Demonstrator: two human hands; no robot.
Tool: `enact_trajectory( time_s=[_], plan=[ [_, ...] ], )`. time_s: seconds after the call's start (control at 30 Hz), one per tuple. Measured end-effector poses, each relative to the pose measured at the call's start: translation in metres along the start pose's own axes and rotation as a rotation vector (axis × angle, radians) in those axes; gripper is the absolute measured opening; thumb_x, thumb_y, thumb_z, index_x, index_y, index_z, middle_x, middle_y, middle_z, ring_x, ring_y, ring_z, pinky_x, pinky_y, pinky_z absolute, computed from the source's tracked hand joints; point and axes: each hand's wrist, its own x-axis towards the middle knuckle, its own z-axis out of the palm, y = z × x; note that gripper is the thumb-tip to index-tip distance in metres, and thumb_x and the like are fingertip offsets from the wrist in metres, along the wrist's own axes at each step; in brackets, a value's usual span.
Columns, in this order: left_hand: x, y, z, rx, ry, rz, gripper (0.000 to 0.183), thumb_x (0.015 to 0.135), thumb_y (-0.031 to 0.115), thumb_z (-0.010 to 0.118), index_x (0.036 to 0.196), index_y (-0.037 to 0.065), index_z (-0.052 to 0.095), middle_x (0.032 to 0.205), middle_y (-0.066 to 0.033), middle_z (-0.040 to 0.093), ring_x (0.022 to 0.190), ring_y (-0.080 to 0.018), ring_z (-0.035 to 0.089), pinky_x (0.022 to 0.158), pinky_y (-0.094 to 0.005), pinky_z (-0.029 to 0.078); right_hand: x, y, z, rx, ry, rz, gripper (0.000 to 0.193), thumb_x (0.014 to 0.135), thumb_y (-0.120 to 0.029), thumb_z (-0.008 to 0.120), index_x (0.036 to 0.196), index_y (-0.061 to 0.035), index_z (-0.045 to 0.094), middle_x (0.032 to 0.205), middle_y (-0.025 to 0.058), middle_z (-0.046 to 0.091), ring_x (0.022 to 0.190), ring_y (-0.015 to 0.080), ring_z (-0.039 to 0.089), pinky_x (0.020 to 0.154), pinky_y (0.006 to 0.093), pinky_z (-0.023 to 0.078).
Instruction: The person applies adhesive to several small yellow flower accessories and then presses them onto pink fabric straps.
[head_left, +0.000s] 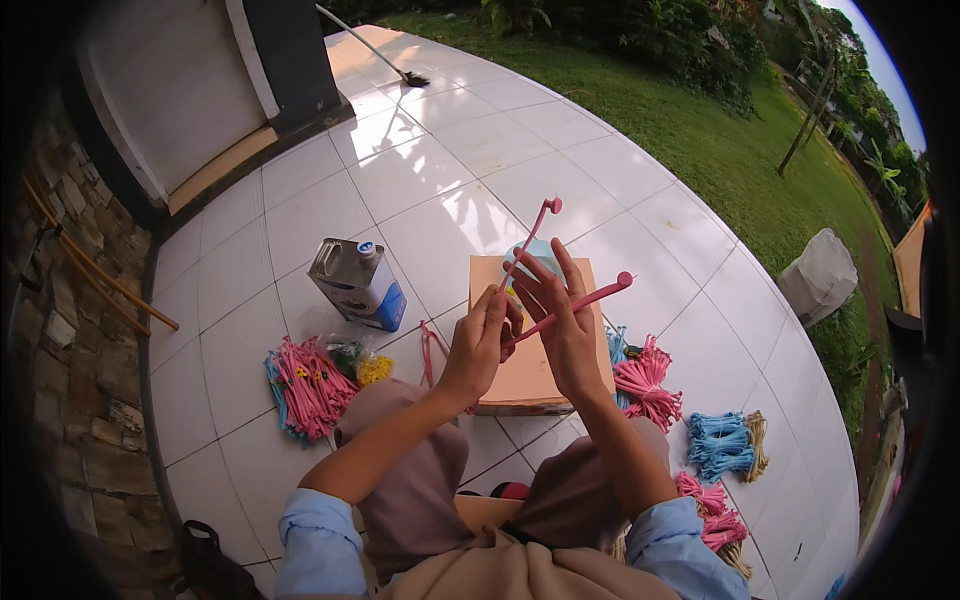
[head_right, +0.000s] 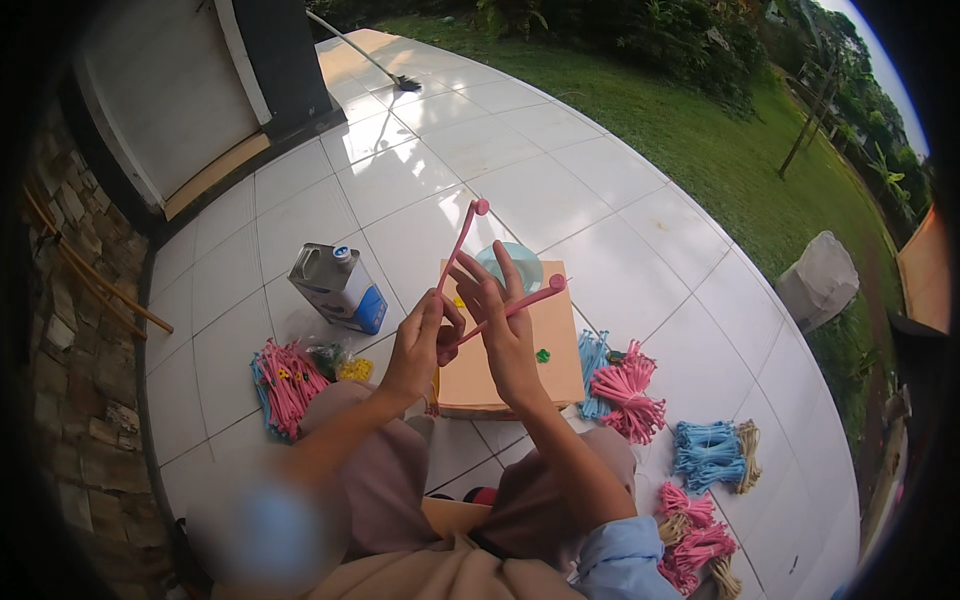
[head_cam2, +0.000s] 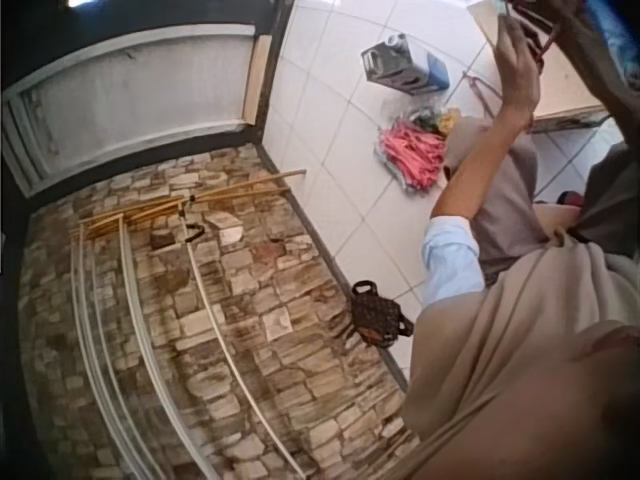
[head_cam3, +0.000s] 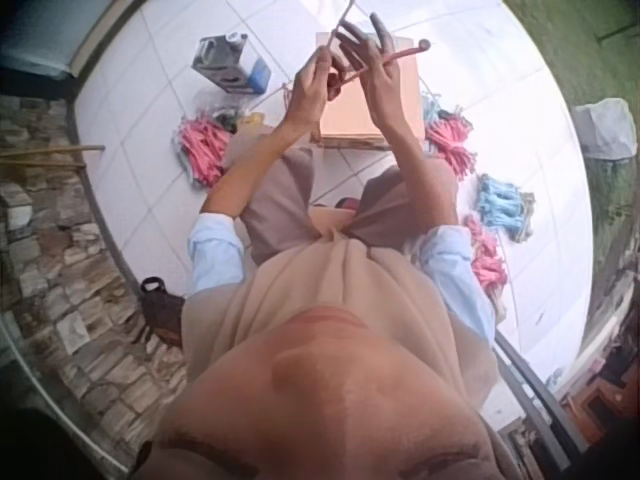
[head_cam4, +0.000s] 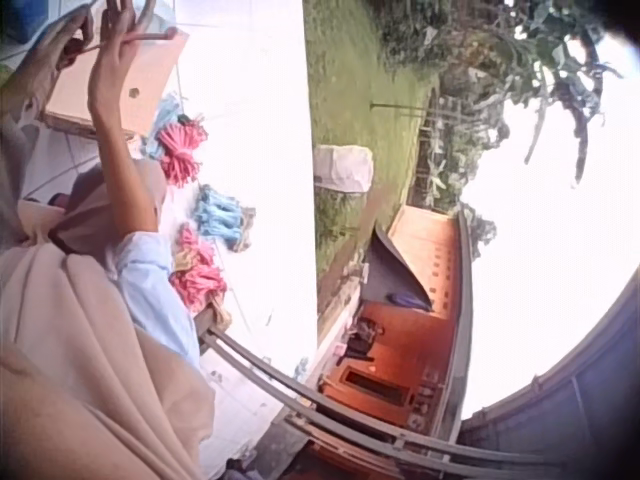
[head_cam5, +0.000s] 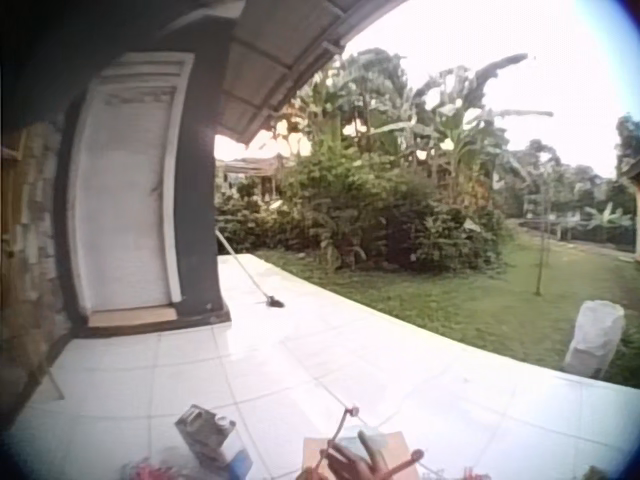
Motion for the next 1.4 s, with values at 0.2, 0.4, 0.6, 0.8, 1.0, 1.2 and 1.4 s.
enact_trajectory(
  time_s=[0.2, 0.4, 0.6, 0.8, 1.0, 1.2, 1.4],
  plan=[
    [-0.008, -0.015, 0.01, -0.066, -0.153, -0.102, 0.04, 0.098, 0.035, 0.027, 0.079, 0.005, 0.045, 0.063, -0.0017, 0.047, 0.045, -0.0033, 0.035, 0.042, -0.0183, 0.028, 0.006, -0.019, -0.001, 0.1, 0.107, -0.056, 0.051, 0.097, -0.035, 0.024, 0.137, -0.0035, 0.017, 0.128, 0.0245, 0.041, 0.118, 0.0318, 0.044, 0.101, 0.0407, 0.036],
    [-0.01, -0.019, 0.016, -0.13, -0.11, -0.1, 0.044, 0.097, 0.039, 0.028, 0.08, 0.003, 0.048, 0.06, -0.0025, 0.048, 0.048, -0.0041, 0.039, 0.045, -0.0171, 0.031, 0.001, -0.025, -0.003, 0.08, 0.058, -0.031, 0.05, 0.097, -0.033, 0.025, 0.137, -0.0035, 0.018, 0.124, 0.0238, 0.045, 0.116, 0.0312, 0.046, 0.102, 0.041, 0.035],
    [-0.005, -0.034, 0.014, 0.016, 0.064, 0.186, 0.038, 0.097, 0.032, 0.032, 0.082, 0.002, 0.049, 0.068, -0.0031, 0.05, 0.058, -0.0071, 0.046, 0.05, -0.0209, 0.039, -0.016, 0.016, 0.017, -0.182, 0.178, -0.04, 0.045, 0.096, -0.025, 0.037, 0.133, -0.0024, 0.024, 0.123, 0.018, 0.045, 0.112, 0.0239, 0.048, 0.094, 0.0333, 0.039],
    [-0.001, -0.011, 0.006, 0.064, 0.217, 0.126, 0.026, 0.096, 0.026, 0.036, 0.098, 0.005, 0.05, 0.071, 0.0008, 0.047, 0.059, -0.0013, 0.043, 0.05, -0.0154, 0.034, -0.034, 0.022, 0.025, 0.004, 0.269, 0.054, 0.032, 0.097, -0.025, 0.033, 0.119, -0.0026, 0.038, 0.108, 0.0119, 0.048, 0.099, 0.019, 0.054, 0.071, 0.028, 0.05],
    [0.008, 0.032, -0.011, -0.192, 0.106, 0.139, 0.014, 0.088, 0.011, 0.053, 0.096, -0.001, 0.056, 0.089, -0.0048, 0.058, 0.077, -0.0073, 0.056, 0.069, -0.0204, 0.048, -0.042, -0.055, -0.022, 0.071, 0.05, 0.177, 0.021, 0.096, -0.026, 0.038, 0.099, -0.0062, 0.032, 0.084, 0.0066, 0.043, 0.062, 0.0192, 0.06, 0.039, 0.0225, 0.042],
    [0.04, 0.049, 0.002, 0.276, -0.261, 0.114, 0.011, 0.075, 0.002, 0.067, 0.083, 0.0, 0.061, 0.082, -0.0046, 0.061, 0.078, -0.0104, 0.06, 0.068, -0.0211, 0.053, -0.026, -0.115, -0.099, -0.349, -0.041, 0.047, 0.019, 0.095, -0.019, 0.036, 0.104, -0.0087, 0.023, 0.081, 0.0064, 0.039, 0.058, 0.0192, 0.059, 0.042, 0.0245, 0.047],
    [0.082, -0.051, 0.011, 0.591, -0.441, 0.178, 0.015, 0.073, 0.006, 0.068, 0.088, 0.008, 0.069, 0.078, -0.004, 0.056, 0.071, -0.013, 0.057, 0.065, -0.0253, 0.047, -0.009, -0.035, -0.174, -0.565, 0.061, 0.33, 0.021, 0.095, -0.023, 0.037, 0.105, -0.0106, 0.023, 0.082, 0.0074, 0.041, 0.051, 0.0139, 0.055, 0.042, 0.024, 0.044]
  ],
)
